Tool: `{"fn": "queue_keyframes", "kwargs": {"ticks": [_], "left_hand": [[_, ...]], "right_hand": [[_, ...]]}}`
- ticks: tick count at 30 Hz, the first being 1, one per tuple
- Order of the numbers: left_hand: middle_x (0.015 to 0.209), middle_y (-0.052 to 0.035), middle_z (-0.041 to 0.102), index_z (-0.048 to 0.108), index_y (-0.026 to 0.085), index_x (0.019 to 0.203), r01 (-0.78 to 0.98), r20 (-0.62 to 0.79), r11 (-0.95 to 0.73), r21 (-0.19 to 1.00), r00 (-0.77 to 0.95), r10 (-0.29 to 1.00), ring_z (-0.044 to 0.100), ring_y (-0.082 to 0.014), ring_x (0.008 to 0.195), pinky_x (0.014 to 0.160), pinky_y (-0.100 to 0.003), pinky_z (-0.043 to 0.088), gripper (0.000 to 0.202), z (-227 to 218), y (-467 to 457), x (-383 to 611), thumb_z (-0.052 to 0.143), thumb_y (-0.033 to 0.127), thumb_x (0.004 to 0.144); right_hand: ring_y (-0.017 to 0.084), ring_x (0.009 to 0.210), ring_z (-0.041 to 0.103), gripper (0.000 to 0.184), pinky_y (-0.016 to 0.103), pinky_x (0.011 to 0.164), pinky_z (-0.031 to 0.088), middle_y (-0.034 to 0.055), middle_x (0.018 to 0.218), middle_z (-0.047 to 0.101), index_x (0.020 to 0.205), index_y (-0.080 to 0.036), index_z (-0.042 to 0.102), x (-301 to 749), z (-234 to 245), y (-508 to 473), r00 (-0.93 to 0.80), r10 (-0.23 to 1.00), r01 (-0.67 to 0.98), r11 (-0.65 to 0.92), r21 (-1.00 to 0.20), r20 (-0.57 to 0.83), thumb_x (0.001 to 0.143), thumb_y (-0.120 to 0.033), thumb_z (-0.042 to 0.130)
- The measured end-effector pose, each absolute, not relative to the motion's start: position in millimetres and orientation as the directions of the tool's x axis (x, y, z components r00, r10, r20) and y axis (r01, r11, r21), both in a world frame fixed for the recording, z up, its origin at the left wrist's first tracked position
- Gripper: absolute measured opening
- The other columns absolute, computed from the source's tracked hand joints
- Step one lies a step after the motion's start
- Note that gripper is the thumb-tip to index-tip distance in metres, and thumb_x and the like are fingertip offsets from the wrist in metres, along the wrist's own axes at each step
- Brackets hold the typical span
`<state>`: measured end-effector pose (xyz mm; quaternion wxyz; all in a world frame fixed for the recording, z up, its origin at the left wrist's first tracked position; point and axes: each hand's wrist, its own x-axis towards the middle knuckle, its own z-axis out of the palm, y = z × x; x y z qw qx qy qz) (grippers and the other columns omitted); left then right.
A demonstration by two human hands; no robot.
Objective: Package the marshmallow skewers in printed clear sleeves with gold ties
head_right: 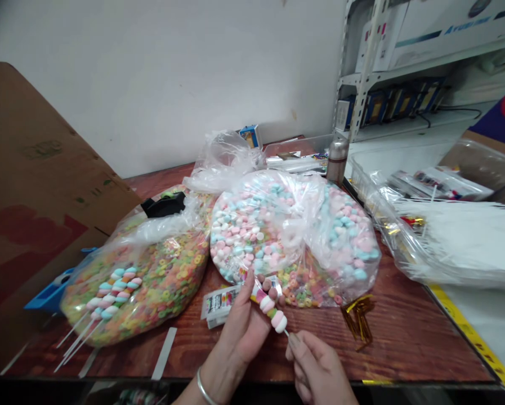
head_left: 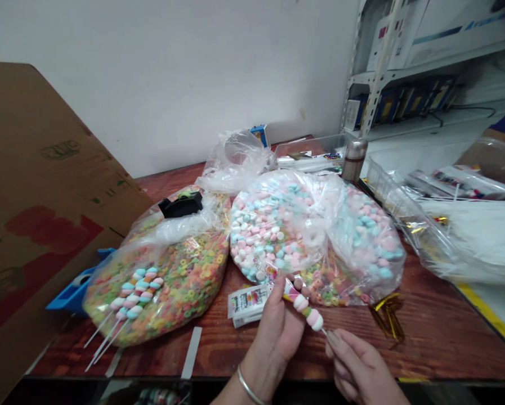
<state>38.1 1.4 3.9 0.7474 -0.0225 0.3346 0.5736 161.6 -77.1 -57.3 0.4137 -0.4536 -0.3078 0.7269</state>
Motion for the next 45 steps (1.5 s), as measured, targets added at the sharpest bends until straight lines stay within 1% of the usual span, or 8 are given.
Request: {"fn": "queue_keyframes", "kwargs": {"ticks": [3, 5, 9, 12, 16, 29, 34, 45], "left_hand": [[0.070, 0.0009, 0.057, 0.058, 0.016, 0.082, -0.879, -0.508, 0.344, 0.330, 0.142, 0.850, 0.059, -0.0126, 0.061, 0.062, -0.026, 0.051, 0.024, 3, -1, 40, 0.063, 0.039, 0.086], [0.069, 0.0009, 0.057, 0.058, 0.016, 0.081, -0.878, -0.505, 0.335, 0.343, 0.129, 0.854, 0.058, -0.0125, 0.061, 0.061, -0.026, 0.051, 0.024, 5, -1, 41, 0.061, 0.039, 0.087], [0.070, 0.0004, 0.058, 0.058, 0.016, 0.079, -0.867, -0.534, 0.318, 0.383, 0.073, 0.842, 0.059, -0.0127, 0.062, 0.062, -0.027, 0.053, 0.024, 8, 0, 41, 0.062, 0.038, 0.087], [0.071, -0.0001, 0.059, 0.059, 0.016, 0.079, -0.860, -0.549, 0.320, 0.396, 0.058, 0.834, 0.060, -0.0134, 0.064, 0.063, -0.028, 0.054, 0.028, 8, 2, 39, 0.063, 0.042, 0.085], [0.072, -0.0001, 0.059, 0.059, 0.016, 0.081, -0.856, -0.562, 0.330, 0.398, 0.057, 0.825, 0.059, -0.0131, 0.064, 0.060, -0.026, 0.053, 0.030, 7, 1, 41, 0.066, 0.045, 0.082], [0.086, -0.0052, 0.066, 0.062, 0.016, 0.101, -0.857, -0.477, 0.306, 0.415, 0.081, 0.875, 0.064, -0.0172, 0.076, 0.063, -0.028, 0.052, 0.029, -4, -5, 44, 0.065, 0.039, 0.085], [0.079, -0.0030, 0.063, 0.062, 0.017, 0.090, -0.851, -0.494, 0.318, 0.419, 0.080, 0.866, 0.062, -0.0166, 0.072, 0.059, -0.026, 0.048, 0.025, 2, -4, 45, 0.067, 0.040, 0.083], [0.080, -0.0050, 0.063, 0.063, 0.013, 0.085, -0.825, -0.470, 0.363, 0.433, 0.137, 0.872, 0.059, -0.0140, 0.070, 0.070, -0.027, 0.048, 0.025, -12, -17, 62, 0.066, 0.038, 0.084]], "right_hand": [[0.002, 0.034, 0.007, 0.050, 0.017, 0.035, 0.015, -0.0153, 0.044, 0.019, 0.065, -0.021, 0.045, 157, -57, -78, -0.398, 0.796, -0.481, -0.604, -0.635, -0.456, 0.082, -0.067, 0.055], [0.003, 0.033, 0.014, 0.051, 0.017, 0.034, 0.019, -0.0136, 0.045, 0.024, 0.067, -0.021, 0.047, 155, -57, -80, -0.362, 0.828, -0.399, -0.553, -0.732, -0.428, 0.083, -0.068, 0.052], [0.011, 0.056, 0.054, 0.032, 0.020, 0.055, 0.044, -0.0012, 0.064, 0.055, 0.076, -0.019, 0.062, 161, -60, -81, -0.132, 0.991, 0.195, 0.045, -0.980, 0.019, 0.094, -0.044, 0.050], [0.014, 0.061, 0.061, 0.020, 0.022, 0.062, 0.046, 0.0013, 0.068, 0.061, 0.085, -0.019, 0.066, 168, -65, -79, -0.125, 0.909, 0.540, 0.399, -0.741, 0.398, 0.094, -0.025, 0.050], [0.014, 0.056, 0.065, 0.017, 0.021, 0.058, 0.047, 0.0027, 0.068, 0.065, 0.098, -0.016, 0.066, 169, -69, -76, -0.201, 0.823, 0.661, 0.515, -0.546, 0.532, 0.094, -0.018, 0.050], [0.014, 0.058, 0.065, 0.027, 0.020, 0.060, 0.048, 0.0002, 0.070, 0.068, 0.088, -0.022, 0.062, 162, -55, -79, 0.012, 0.979, 0.489, 0.173, -0.855, 0.204, 0.098, -0.036, 0.041], [0.015, 0.064, 0.062, 0.033, 0.020, 0.061, 0.046, -0.0003, 0.070, 0.065, 0.085, -0.021, 0.061, 161, -55, -78, -0.013, 0.999, 0.352, 0.037, -0.935, 0.035, 0.098, -0.043, 0.039], [0.017, 0.063, 0.065, 0.034, 0.020, 0.060, 0.048, 0.0017, 0.071, 0.069, 0.085, -0.020, 0.061, 157, -57, -69, -0.045, 0.999, 0.307, 0.036, -0.951, 0.023, 0.096, -0.045, 0.041]]}}
